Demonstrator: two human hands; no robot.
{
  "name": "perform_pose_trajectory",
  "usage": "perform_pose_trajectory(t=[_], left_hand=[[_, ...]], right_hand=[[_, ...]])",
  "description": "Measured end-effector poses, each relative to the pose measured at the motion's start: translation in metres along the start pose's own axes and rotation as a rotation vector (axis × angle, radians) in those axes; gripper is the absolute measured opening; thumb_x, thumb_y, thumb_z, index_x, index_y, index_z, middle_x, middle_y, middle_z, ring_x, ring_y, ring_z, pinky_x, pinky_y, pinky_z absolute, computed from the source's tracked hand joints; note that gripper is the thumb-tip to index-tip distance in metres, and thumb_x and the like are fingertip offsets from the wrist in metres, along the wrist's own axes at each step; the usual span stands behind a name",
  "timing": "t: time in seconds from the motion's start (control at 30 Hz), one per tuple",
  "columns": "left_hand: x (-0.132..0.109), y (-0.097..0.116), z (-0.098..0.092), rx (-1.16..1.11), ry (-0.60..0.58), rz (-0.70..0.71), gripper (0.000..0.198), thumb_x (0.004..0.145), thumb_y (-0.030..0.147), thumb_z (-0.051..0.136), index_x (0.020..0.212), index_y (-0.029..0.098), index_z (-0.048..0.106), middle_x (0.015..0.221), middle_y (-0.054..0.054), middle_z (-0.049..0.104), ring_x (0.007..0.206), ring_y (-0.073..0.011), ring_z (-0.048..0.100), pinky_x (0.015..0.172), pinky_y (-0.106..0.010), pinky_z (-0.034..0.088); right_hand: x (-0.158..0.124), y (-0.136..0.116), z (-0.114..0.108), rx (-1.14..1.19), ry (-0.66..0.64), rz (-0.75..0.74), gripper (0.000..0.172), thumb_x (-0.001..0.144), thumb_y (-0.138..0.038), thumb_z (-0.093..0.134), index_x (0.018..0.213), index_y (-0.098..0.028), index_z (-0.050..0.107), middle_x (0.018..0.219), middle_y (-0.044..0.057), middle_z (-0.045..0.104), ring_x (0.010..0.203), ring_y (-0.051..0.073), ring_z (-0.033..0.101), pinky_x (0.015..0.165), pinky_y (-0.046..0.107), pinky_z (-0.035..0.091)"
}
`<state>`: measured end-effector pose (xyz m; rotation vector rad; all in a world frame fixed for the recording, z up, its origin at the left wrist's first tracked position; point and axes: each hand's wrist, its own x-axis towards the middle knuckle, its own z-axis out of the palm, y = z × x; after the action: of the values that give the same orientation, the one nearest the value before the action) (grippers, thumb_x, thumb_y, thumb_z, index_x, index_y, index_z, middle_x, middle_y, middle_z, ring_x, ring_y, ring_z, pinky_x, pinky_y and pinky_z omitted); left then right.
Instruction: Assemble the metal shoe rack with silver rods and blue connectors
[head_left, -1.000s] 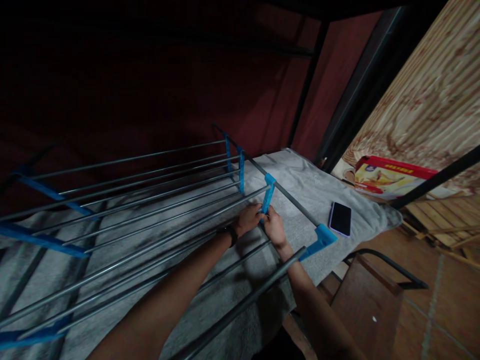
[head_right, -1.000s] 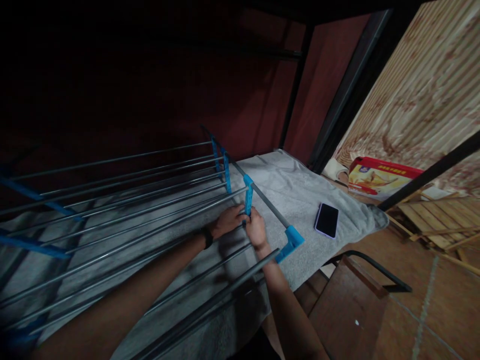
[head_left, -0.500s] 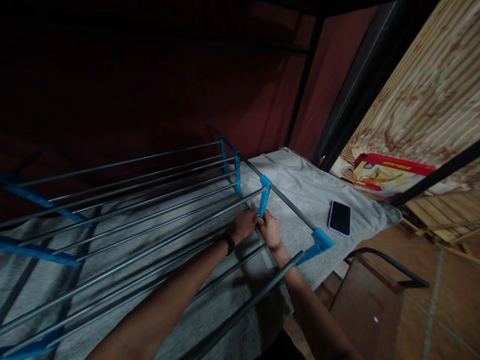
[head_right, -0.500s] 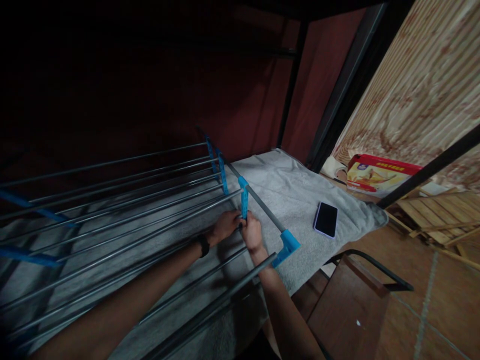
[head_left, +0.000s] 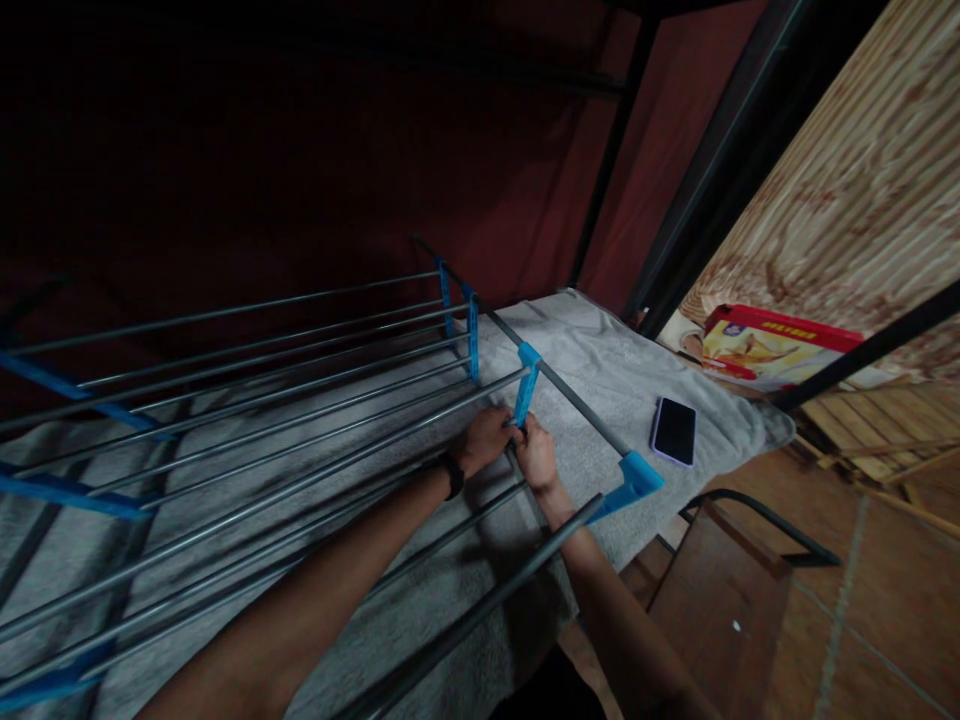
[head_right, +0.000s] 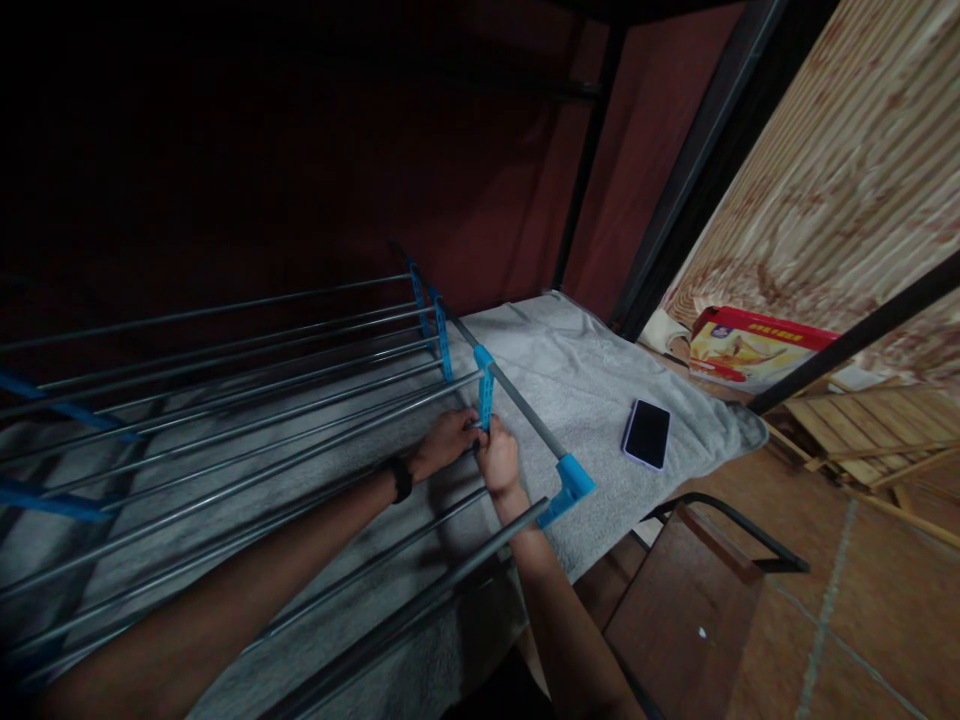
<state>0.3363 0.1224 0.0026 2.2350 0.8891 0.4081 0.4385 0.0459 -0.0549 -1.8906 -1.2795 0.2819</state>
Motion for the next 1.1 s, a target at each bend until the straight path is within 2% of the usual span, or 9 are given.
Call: perform_pose_trajectory(t=[0.23,0.47,0.7,0.8,0.97,1.03,1.1], left_hand=[[0.003,-0.002,0.000,-0.082,0.010,0.022,0.012,0.075,0.009,0.055,0.081,0.019,0.055,0.073,0.002,0.060,0.068,-0.0140,0.054,0.066,-0.026,0.042],[0.006,-0.005,0.002,-0.121,-0.006,0.043,0.012,0.074,0.008,0.053,0.076,0.019,0.052,0.074,0.001,0.060,0.072,-0.0144,0.055,0.066,-0.025,0.042],[0.007,-0.005,0.004,-0.111,0.001,0.052,0.011,0.076,0.011,0.055,0.072,0.019,0.050,0.070,0.002,0.058,0.068,-0.0140,0.054,0.063,-0.025,0.039],[0.008,-0.006,0.004,-0.087,0.005,0.056,0.009,0.076,0.011,0.055,0.075,0.019,0.051,0.071,0.001,0.058,0.068,-0.0141,0.054,0.064,-0.025,0.040],[0.007,-0.004,0.003,-0.011,-0.013,0.081,0.010,0.079,0.010,0.053,0.081,0.019,0.054,0.080,-0.002,0.064,0.080,-0.0179,0.060,0.077,-0.029,0.047],[0.002,-0.002,0.003,0.027,-0.025,0.095,0.011,0.080,0.013,0.056,0.089,0.019,0.057,0.088,-0.005,0.066,0.089,-0.0208,0.063,0.085,-0.032,0.049],[-0.007,0.002,0.000,0.063,-0.018,0.099,0.024,0.080,0.016,0.060,0.103,0.017,0.058,0.103,-0.010,0.067,0.104,-0.0248,0.062,0.096,-0.037,0.047]], right_hand=[[-0.001,0.000,-0.002,-0.050,-0.006,-0.005,0.031,0.099,-0.038,0.043,0.114,-0.017,0.060,0.094,0.009,0.072,0.083,0.022,0.068,0.074,0.028,0.047],[-0.001,-0.001,-0.001,-0.073,-0.007,-0.017,0.031,0.099,-0.035,0.041,0.117,-0.017,0.059,0.099,0.009,0.072,0.085,0.021,0.067,0.075,0.029,0.046],[-0.002,0.001,0.000,-0.099,-0.006,-0.002,0.030,0.099,-0.035,0.039,0.111,-0.016,0.059,0.089,0.008,0.071,0.079,0.021,0.066,0.071,0.029,0.044],[-0.002,0.001,0.000,-0.110,-0.006,0.000,0.029,0.099,-0.032,0.038,0.112,-0.016,0.058,0.092,0.009,0.071,0.081,0.021,0.066,0.072,0.028,0.044],[-0.004,0.000,-0.001,-0.127,-0.004,-0.008,0.027,0.096,-0.028,0.038,0.112,-0.017,0.057,0.093,0.009,0.071,0.082,0.021,0.066,0.075,0.029,0.046],[-0.004,0.000,-0.001,-0.130,-0.004,-0.020,0.027,0.094,-0.026,0.039,0.112,-0.018,0.057,0.095,0.009,0.071,0.084,0.021,0.066,0.077,0.029,0.047],[-0.003,0.001,-0.001,-0.134,-0.002,-0.028,0.028,0.092,-0.024,0.039,0.113,-0.018,0.057,0.096,0.010,0.071,0.084,0.022,0.066,0.077,0.030,0.048]])
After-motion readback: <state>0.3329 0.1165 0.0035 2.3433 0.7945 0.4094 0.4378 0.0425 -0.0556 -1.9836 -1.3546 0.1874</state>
